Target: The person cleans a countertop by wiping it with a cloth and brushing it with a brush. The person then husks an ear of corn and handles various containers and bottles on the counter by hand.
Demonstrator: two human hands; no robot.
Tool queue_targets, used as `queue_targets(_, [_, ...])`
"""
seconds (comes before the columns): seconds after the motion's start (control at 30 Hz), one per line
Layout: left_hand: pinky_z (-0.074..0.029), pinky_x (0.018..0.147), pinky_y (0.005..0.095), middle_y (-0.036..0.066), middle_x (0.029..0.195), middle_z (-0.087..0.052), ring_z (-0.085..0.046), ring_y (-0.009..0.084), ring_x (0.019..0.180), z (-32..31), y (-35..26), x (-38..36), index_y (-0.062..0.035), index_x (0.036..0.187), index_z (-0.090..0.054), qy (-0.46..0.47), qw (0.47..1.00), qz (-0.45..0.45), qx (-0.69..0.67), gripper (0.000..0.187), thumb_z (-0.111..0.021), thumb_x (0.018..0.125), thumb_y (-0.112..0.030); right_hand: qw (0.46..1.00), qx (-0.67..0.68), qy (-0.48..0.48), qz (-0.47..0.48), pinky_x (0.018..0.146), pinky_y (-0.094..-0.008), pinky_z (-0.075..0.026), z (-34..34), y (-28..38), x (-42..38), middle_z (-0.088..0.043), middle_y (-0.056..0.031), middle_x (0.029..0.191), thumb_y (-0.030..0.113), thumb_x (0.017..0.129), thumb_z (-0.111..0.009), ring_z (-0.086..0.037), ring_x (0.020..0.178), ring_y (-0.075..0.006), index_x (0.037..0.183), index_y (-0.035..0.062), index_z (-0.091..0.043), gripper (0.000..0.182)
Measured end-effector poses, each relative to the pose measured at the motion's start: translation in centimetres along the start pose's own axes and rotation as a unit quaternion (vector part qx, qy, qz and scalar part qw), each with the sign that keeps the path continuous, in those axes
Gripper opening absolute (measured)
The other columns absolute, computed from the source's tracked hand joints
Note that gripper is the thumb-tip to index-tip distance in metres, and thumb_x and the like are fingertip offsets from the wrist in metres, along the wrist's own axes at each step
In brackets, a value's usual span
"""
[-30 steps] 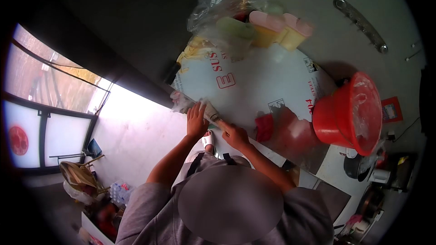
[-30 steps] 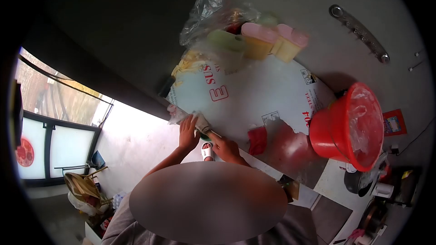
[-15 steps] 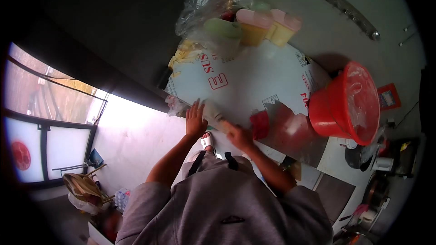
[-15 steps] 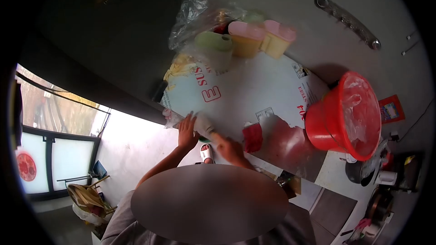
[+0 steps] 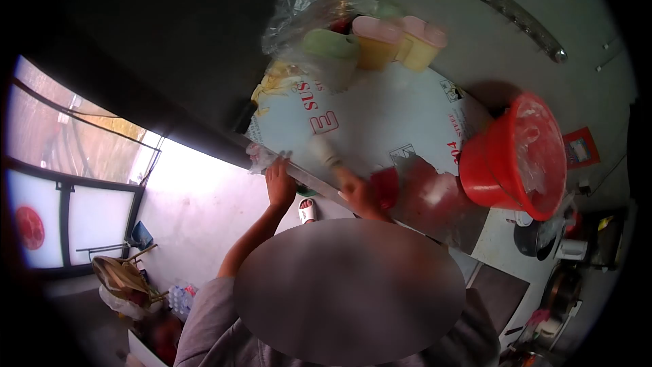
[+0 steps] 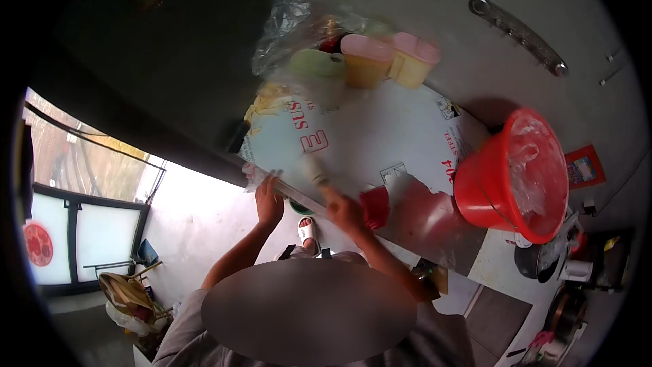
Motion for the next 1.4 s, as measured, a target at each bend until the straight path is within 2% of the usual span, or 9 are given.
queue_targets(0.07, [-0.028, 0.111, 0.0479, 0.018, 0.139, -0.045, -0.040, 0.0366, 0.129, 1.0, 0.7, -0.3, -0.0051, 0.132, -0.048, 0.000, 1.000, 0.011, 0.005, 0.058, -0.055, 0.075, 0.001, 0.987, -0.092, -0.028, -0.127, 0.071, -0.0483, -0.054, 7.0, 1.3, 2.7, -0.068, -0.0210, 0.087, 0.023, 0.085, -0.056, -0.066, 0.079, -0.0399, 0.127, 0.0178, -0.061, 0.043])
queue_targets(0.13, [-0.029, 0.111, 0.0477, 0.018, 0.139, -0.045, -0.041, 0.0371, 0.128, 1.9, 2.0, -0.8, -0.0045, 0.132, -0.047, -0.004, 1.000, 0.022, 0.011, 0.058, -0.055, 0.075, 0.001, 0.986, -0.055, -0.146, -0.065, 0.076, -0.0492, -0.053, 7.0, -4.1, 5.5, -0.069, -0.0229, 0.094, 0.024, 0.087, -0.049, -0.067, 0.084, -0.0412, 0.130, 0.0135, -0.058, 0.046])
queue_targets(0.37, [-0.033, 0.108, 0.0479, 0.017, 0.135, -0.047, -0.044, 0.0380, 0.123, 4.2, 7.0, -1.5, -0.0059, 0.128, -0.048, -0.008, 0.999, 0.032, 0.022, 0.056, -0.058, 0.073, 0.001, 0.993, -0.068, -0.094, -0.032, 0.075, -0.0478, -0.053, -1.1, 0.6, 13.6, -0.070, -0.0196, 0.094, 0.019, 0.085, -0.054, -0.066, 0.085, -0.0400, 0.133, 0.0186, -0.056, 0.048])
queue_targets(0.53, [-0.034, 0.107, 0.0476, 0.017, 0.134, -0.048, -0.045, 0.0377, 0.122, 6.5, 9.5, -0.5, -0.0055, 0.126, -0.050, -0.024, 0.999, 0.033, 0.034, 0.055, -0.058, 0.072, 0.003, 0.993, -0.103, 0.034, 0.043, 0.069, -0.0489, -0.052, -9.5, 7.8, 12.3, -0.067, -0.0162, 0.083, 0.020, 0.081, -0.058, -0.065, 0.075, -0.0378, 0.135, 0.0232, -0.053, 0.054])
queue_targets(0.73, [-0.034, 0.105, 0.0483, 0.017, 0.133, -0.047, -0.045, 0.0387, 0.121, 7.4, 9.7, 1.4, -0.0057, 0.126, -0.049, -0.056, 0.998, 0.009, 0.012, 0.056, -0.054, 0.071, 0.006, 0.978, 0.003, 0.180, 0.109, 0.073, -0.0455, -0.054, -13.3, 12.9, 5.2, -0.069, -0.0171, 0.097, 0.020, 0.082, -0.064, -0.067, 0.085, -0.0359, 0.129, 0.0212, -0.060, 0.047])
queue_targets(1.0, [-0.031, 0.111, 0.0486, 0.019, 0.142, -0.042, -0.038, 0.0411, 0.131, 3.2, 6.0, 2.4, -0.0067, 0.132, -0.047, 0.011, 0.999, 0.008, -0.033, 0.061, -0.056, 0.072, 0.002, 0.989, -0.046, -0.133, 0.053, 0.071, -0.0452, -0.053, 0.2, 3.5, 5.0, -0.064, -0.0153, 0.095, 0.018, 0.086, -0.055, -0.064, 0.083, -0.0354, 0.138, 0.0203, -0.051, 0.051])
queue_targets(1.1, [-0.033, 0.109, 0.0487, 0.019, 0.143, -0.041, -0.038, 0.0408, 0.132, 1.0, 3.0, 2.3, -0.0076, 0.135, -0.044, 0.044, 0.998, -0.036, -0.027, 0.064, -0.061, 0.074, 0.000, 0.986, -0.105, -0.122, -0.041, 0.077, -0.0461, -0.052, 6.5, -1.2, 4.0, -0.064, -0.0204, 0.105, 0.016, 0.087, -0.056, -0.063, 0.091, -0.0393, 0.136, 0.0115, -0.050, 0.050])
queue_targets(1.2, [-0.033, 0.109, 0.0483, 0.020, 0.143, -0.041, -0.039, 0.0410, 0.132, -1.5, 0.0, 1.9, -0.0064, 0.135, -0.044, 0.083, 0.995, -0.040, -0.030, 0.062, -0.059, 0.075, -0.002, 0.985, -0.111, -0.132, 0.026, 0.089, -0.0435, -0.050, 9.6, -6.3, 2.4, -0.063, -0.0227, 0.116, 0.014, 0.085, -0.057, -0.061, 0.105, -0.0390, 0.130, 0.0032, -0.054, 0.046])
queue_targets(1.4, [-0.034, 0.108, 0.0497, 0.021, 0.141, -0.041, -0.039, 0.0406, 0.131, -5.0, -6.2, 0.1, -0.0073, 0.134, -0.045, 0.118, 0.990, -0.067, -0.049, 0.059, -0.058, 0.076, -0.003, 0.963, -0.127, -0.196, -0.136, 0.090, -0.0459, -0.049, 14.6, -12.8, -2.0, -0.059, -0.0220, 0.121, 0.011, 0.080, -0.061, -0.059, 0.107, -0.0385, 0.128, 0.0007, -0.052, 0.050])
Point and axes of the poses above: each hand's wrist, its own x-axis towards the middle knuckle, its own z-axis out of the back of the hand, y = z × x, the point moved 9 cm from there along x, towards the middle knuckle
